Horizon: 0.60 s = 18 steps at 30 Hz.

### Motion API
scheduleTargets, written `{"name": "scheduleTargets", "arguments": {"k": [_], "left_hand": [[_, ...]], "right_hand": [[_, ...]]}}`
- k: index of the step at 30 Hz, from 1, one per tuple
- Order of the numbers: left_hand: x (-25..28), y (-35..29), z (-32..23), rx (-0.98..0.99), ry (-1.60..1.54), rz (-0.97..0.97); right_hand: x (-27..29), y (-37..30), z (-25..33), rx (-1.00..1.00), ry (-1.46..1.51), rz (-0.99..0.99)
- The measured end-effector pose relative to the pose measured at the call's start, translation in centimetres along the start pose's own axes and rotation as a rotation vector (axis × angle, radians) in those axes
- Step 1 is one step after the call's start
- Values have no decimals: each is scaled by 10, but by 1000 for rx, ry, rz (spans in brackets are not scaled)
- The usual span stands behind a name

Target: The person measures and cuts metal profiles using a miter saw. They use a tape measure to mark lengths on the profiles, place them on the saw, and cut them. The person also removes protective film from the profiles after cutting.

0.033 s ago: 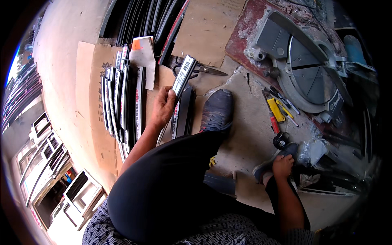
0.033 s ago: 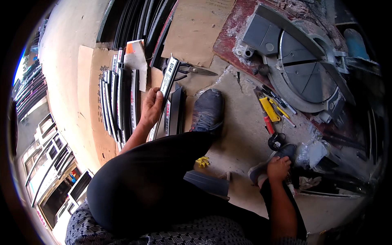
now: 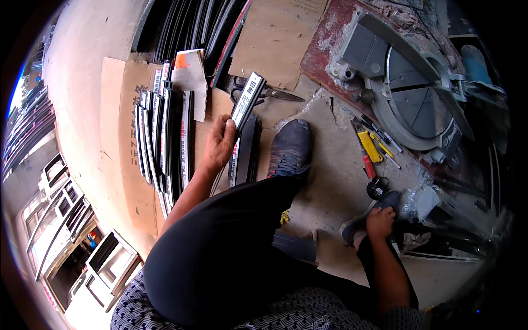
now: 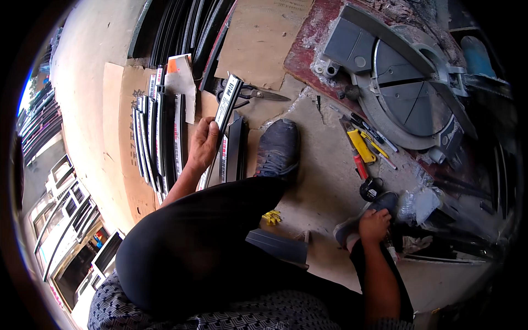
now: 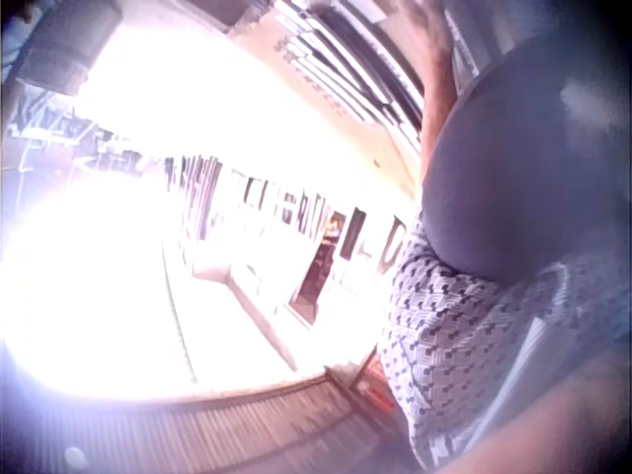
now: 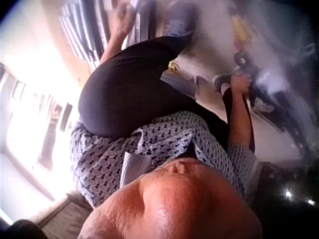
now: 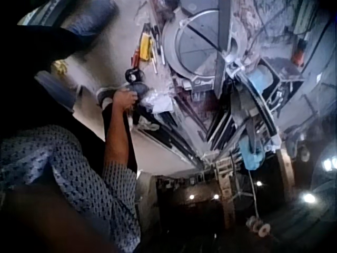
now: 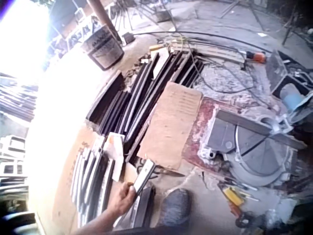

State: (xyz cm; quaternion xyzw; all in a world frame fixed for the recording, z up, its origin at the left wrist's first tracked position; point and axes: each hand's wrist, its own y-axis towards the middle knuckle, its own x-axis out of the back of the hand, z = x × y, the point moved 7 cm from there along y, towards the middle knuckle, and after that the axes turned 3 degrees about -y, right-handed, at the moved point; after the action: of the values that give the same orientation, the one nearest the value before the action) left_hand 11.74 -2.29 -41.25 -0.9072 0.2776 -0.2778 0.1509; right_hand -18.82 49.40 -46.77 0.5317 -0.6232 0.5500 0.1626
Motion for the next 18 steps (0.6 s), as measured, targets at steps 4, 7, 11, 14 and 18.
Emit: {"name": "scheduleTargets", "arguments": {"k": [4,7,11,14,18], "left_hand": [[-12,1,-26,1,81,55],[-19,3,-38,-85,79,90],[-31,4,-63,-143,104,154],[-40,4,-80,-156,120,204],[-51,1,-101,-181,94,244]], "right_hand": [[3,-2,0,-2,-9,-11],[9,-4,4,-6,-1,-3],[9,-2,3,9,22,-4],[5,-1,-2,5,70,-17],[8,3,-4,-7,161,30]]}}
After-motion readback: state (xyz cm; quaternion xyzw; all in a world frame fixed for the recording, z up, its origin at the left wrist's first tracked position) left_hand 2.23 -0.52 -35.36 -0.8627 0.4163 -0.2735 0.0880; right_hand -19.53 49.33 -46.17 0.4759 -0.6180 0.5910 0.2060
